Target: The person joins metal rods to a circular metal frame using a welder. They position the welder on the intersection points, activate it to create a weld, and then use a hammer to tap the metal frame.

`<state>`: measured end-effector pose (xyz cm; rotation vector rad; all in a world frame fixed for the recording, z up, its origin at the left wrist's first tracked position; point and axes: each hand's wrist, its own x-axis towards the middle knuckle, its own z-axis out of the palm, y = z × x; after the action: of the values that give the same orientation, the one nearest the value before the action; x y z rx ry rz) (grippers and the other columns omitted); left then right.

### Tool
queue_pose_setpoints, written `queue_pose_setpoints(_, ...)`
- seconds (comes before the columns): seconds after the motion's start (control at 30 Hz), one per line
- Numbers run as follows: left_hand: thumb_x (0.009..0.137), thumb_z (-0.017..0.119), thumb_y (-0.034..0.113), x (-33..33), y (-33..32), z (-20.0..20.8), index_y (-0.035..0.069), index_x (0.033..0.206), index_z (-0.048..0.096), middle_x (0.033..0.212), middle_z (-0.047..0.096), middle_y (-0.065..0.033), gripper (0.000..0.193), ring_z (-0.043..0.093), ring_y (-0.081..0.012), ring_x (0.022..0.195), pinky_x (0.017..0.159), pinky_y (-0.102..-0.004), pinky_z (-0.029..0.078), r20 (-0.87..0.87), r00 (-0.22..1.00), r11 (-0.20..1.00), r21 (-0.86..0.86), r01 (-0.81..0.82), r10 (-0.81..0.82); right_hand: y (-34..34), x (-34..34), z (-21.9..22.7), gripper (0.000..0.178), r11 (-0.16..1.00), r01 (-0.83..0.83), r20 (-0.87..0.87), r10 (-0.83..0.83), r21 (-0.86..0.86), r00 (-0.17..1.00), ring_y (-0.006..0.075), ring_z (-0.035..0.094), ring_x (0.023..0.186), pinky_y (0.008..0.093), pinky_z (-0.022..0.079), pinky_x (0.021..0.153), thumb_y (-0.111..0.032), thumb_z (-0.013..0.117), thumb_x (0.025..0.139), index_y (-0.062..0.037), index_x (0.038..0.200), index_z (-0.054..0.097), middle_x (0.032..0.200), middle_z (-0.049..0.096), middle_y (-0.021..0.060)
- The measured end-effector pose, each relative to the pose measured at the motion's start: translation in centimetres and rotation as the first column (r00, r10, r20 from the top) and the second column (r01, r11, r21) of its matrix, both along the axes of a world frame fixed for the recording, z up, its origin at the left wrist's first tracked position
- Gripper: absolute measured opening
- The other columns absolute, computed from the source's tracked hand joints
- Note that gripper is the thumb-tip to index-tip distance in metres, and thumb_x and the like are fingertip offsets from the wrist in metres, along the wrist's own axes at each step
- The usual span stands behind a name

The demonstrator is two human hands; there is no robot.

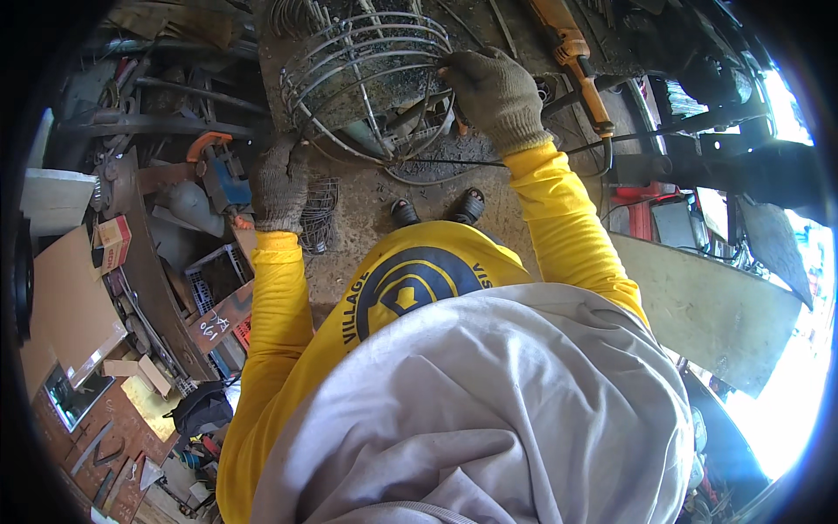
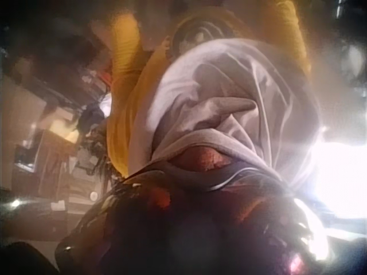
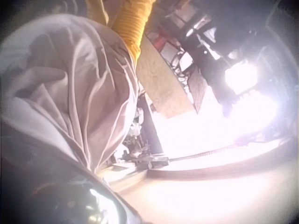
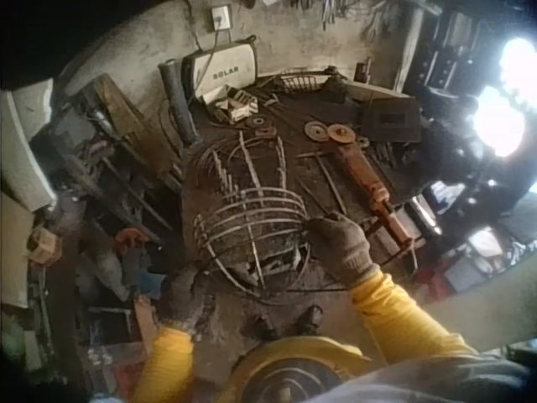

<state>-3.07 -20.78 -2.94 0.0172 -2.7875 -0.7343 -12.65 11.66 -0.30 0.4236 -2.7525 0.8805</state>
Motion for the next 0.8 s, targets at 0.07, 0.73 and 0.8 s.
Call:
queue_pose_setpoints(0.07, 0.096, 0.062, 0.034, 0.0, 0.0, 0.0, 0.009, 0.114, 0.070, 0.096, 0.070, -0.0200, 0.033, 0.067, -0.0402, 0.090, 0.079, -0.0461, 0.051, 0.016, 1.000, 1.000, -0.012, -0.011, 0.012, 0.0, 0.1, 0.1, 0.030, 1.000, -0.002, 0.024, 0.002, -0.003, 1.000, 0.0330, 0.070, 0.094, 0.0427, 0.055, 0.083, -0.041, 0.066, 0.092, -0.0185, 0.109, 0.075, 0.099, 0.073, 0.0116)
queue_pose_setpoints(0.73, 0.093, 0.068, 0.026, 0.0, -0.4, -0.6, 0.009, 0.113, 0.074, 0.098, 0.073, -0.0167, 0.027, 0.071, -0.0332, 0.087, 0.077, -0.0399, 0.055, -0.057, 0.998, 0.997, 0.072, 0.040, -0.036, -1.8, 2.7, 6.8, 0.033, 0.879, -0.003, 0.186, 0.104, -0.477, 0.977, 0.0298, 0.073, 0.093, 0.0402, 0.057, 0.082, -0.021, 0.062, 0.095, -0.0098, 0.125, 0.066, 0.098, 0.074, 0.0152)
queue_pose_setpoints(0.8, 0.093, 0.068, 0.023, 0.0, -0.4, -0.7, 0.009, 0.112, 0.073, 0.095, 0.073, -0.0167, 0.024, 0.071, -0.0337, 0.084, 0.074, -0.0412, 0.054, -0.095, 0.994, 0.997, 0.049, 0.057, -0.052, -2.6, 2.3, 7.1, 0.031, 0.943, -0.087, 0.174, 0.150, -0.322, 0.973, 0.0305, 0.073, 0.092, 0.0405, 0.057, 0.082, -0.022, 0.063, 0.095, -0.0100, 0.122, 0.067, 0.097, 0.074, 0.0148)
